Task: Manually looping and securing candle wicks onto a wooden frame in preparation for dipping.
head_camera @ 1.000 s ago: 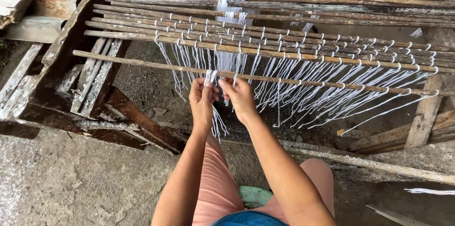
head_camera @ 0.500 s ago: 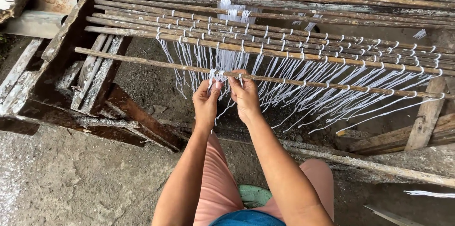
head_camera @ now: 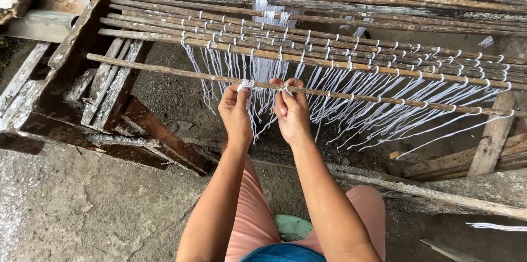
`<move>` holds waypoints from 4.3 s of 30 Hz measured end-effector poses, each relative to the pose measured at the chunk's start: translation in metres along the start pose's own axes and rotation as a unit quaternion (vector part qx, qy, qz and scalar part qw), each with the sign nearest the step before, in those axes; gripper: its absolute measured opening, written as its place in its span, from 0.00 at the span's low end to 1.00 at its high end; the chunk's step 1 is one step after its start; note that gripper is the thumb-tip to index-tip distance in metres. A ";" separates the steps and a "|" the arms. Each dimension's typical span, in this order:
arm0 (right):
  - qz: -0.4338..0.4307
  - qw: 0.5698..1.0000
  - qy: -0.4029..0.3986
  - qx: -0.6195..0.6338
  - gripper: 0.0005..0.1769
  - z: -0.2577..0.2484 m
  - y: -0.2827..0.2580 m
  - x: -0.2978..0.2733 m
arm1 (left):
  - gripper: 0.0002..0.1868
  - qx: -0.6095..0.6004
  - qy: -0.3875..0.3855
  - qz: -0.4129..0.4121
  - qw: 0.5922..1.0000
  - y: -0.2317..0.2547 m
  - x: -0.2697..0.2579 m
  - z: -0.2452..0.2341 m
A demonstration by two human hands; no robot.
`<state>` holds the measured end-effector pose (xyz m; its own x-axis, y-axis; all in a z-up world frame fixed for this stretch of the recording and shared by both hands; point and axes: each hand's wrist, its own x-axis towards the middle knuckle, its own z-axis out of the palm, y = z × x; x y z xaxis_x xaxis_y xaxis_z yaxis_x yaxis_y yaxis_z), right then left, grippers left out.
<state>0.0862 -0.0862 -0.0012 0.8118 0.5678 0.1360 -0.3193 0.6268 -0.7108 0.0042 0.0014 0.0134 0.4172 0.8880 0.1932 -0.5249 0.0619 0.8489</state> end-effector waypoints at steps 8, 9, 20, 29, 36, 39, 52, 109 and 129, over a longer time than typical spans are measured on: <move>0.098 0.995 -0.022 -0.009 0.13 -0.023 0.012 -0.003 | 0.06 0.041 -0.048 0.006 0.998 -0.016 -0.003 -0.005; 0.123 0.992 -0.025 -0.025 0.19 -0.024 0.013 -0.005 | 0.07 0.050 -0.058 0.009 0.997 -0.015 -0.003 -0.004; 0.125 0.991 -0.055 -0.010 0.17 -0.010 0.008 -0.011 | 0.07 0.127 -0.088 0.034 0.987 -0.019 0.001 -0.017; 0.115 0.992 -0.025 -0.051 0.20 -0.029 -0.003 -0.017 | 0.09 0.129 -0.098 0.040 0.986 -0.008 -0.001 -0.010; 0.123 0.991 -0.015 -0.058 0.24 -0.029 -0.004 -0.019 | 0.09 0.155 -0.101 0.038 0.982 -0.012 0.002 -0.011; 0.127 0.991 -0.016 -0.043 0.26 -0.028 -0.007 -0.014 | 0.08 0.147 -0.104 0.043 0.983 -0.011 0.001 -0.011; 0.100 0.952 -0.039 -0.287 0.36 -0.092 0.072 -0.047 | 0.08 0.134 -0.109 0.040 0.984 -0.013 0.001 -0.012; 0.106 0.992 -0.042 -0.048 0.20 0.051 0.050 -0.012 | 0.10 0.070 0.025 0.057 0.996 0.000 0.032 -0.048; 0.099 0.948 -0.055 -0.298 0.38 0.001 0.092 -0.021 | 0.10 0.118 0.048 0.028 0.991 0.018 0.038 -0.046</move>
<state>0.0394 -0.0396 -0.0685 0.6986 0.7155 0.0073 -0.1005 0.1083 -0.9890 -0.0238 0.0576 0.0137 0.3132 0.9271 0.2060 -0.3523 -0.0880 0.9317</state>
